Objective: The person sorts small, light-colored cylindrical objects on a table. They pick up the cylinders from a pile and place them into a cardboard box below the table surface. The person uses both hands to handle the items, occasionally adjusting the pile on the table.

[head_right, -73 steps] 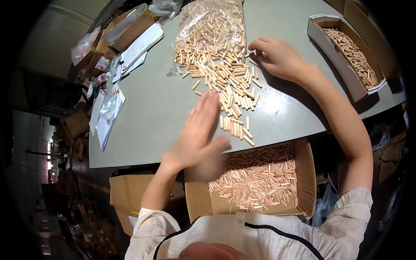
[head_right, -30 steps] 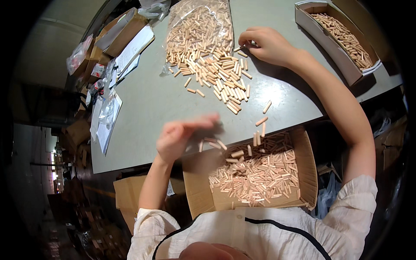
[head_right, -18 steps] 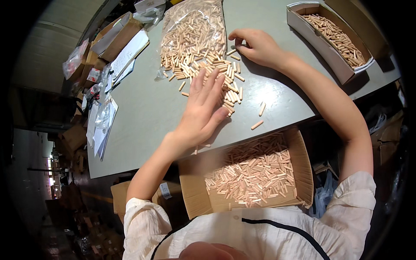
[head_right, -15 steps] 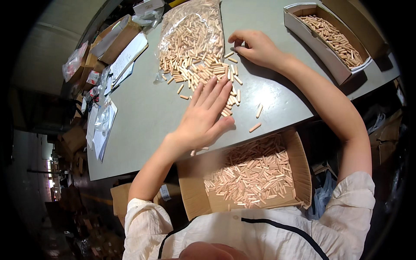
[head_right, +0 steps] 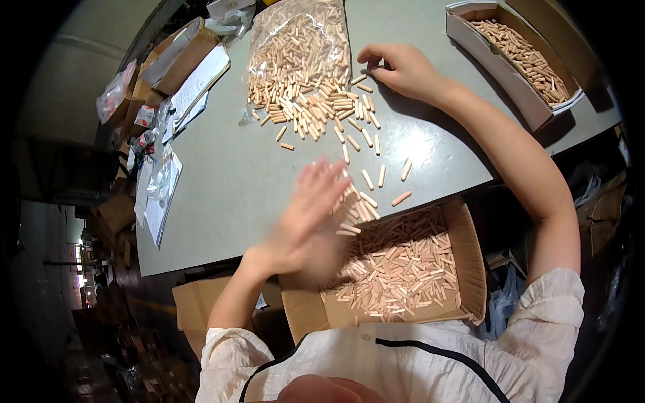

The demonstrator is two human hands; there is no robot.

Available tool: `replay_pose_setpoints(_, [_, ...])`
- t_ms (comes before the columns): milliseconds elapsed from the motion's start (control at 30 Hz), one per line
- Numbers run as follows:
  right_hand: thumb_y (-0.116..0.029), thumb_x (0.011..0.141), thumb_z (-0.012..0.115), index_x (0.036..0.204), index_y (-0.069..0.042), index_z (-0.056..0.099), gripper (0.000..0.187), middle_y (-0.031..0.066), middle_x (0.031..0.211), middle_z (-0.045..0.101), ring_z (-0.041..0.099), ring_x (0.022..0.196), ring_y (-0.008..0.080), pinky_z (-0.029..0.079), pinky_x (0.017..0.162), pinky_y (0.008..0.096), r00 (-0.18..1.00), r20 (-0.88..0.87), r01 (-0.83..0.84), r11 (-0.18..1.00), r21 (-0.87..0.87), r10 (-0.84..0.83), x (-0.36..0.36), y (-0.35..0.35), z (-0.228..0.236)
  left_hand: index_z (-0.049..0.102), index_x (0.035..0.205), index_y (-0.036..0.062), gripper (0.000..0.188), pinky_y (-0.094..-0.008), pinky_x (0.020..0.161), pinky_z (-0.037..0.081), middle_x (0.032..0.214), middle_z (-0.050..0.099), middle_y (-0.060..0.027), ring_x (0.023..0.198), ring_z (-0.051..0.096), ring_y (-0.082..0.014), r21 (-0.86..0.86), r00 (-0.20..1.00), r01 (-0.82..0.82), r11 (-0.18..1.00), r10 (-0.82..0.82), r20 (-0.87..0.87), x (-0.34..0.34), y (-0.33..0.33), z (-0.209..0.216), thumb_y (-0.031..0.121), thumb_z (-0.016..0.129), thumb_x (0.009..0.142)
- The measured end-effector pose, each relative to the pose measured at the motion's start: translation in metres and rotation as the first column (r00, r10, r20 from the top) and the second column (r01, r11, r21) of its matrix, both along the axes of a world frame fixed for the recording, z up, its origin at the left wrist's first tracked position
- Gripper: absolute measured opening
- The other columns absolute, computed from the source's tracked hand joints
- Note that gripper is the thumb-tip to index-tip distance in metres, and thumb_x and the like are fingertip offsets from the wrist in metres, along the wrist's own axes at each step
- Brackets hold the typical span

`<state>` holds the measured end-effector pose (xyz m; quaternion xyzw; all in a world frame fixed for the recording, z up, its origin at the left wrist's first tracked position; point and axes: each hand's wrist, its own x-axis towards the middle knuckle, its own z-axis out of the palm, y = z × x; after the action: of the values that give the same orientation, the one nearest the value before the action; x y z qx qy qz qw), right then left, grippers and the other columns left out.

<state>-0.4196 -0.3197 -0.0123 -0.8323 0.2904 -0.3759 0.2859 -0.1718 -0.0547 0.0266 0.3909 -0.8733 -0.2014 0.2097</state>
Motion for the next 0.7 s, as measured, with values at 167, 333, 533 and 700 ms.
replay_pose_setpoints(167, [-0.009,0.096,0.064,0.122,-0.003,0.069,0.027,0.0066,0.093,0.072,0.06,0.059,0.0131,0.05,0.057,0.0303,1.0,0.022,-0.008,0.997,0.078,0.006,-0.002,0.003,0.003,0.03,0.165,-0.0074,0.076,-0.0428,0.132,0.018,0.171,0.035,-0.0226,0.162,0.027,-0.0348,0.273,0.827,-0.359,0.893,0.44,-0.35,0.04,0.004,-0.003,0.051,0.032,0.116])
replay_pose_setpoints(333, [-0.007,0.096,0.063,0.125,-0.003,0.068,0.029,0.0066,0.095,0.07,0.058,0.06,0.0109,0.049,0.057,0.0287,1.0,-0.011,-0.02,0.997,0.074,0.021,-0.001,-0.001,0.001,0.03,0.164,-0.0103,0.068,-0.0418,0.129,0.025,0.167,0.041,-0.0239,0.158,0.035,-0.0313,0.378,0.764,-0.253,0.89,0.424,-0.486,0.037,0.01,-0.002,0.039,0.038,0.117])
replay_pose_setpoints(533, [-0.008,0.097,0.063,0.123,-0.003,0.068,0.027,0.0071,0.093,0.07,0.059,0.062,0.0119,0.049,0.057,0.0291,0.999,-0.001,-0.034,0.998,0.062,0.034,0.0,-0.002,0.0,0.033,0.163,-0.0093,0.069,-0.042,0.128,0.027,0.165,0.045,-0.0233,0.156,0.04,-0.0324,0.374,0.836,-0.198,0.906,0.355,-0.419,0.031,-0.001,-0.004,0.042,0.037,0.117])
replay_pose_setpoints(700, [-0.009,0.097,0.064,0.123,-0.003,0.069,0.026,0.007,0.095,0.071,0.06,0.063,0.0116,0.05,0.056,0.0282,1.0,-0.014,-0.026,0.998,0.054,0.027,0.0,-0.005,-0.002,0.038,0.162,-0.0067,0.071,-0.0409,0.126,0.029,0.164,0.048,-0.0206,0.153,0.043,-0.0308,0.317,0.924,-0.127,0.94,0.229,-0.307,0.025,-0.012,-0.003,0.048,0.036,0.116])
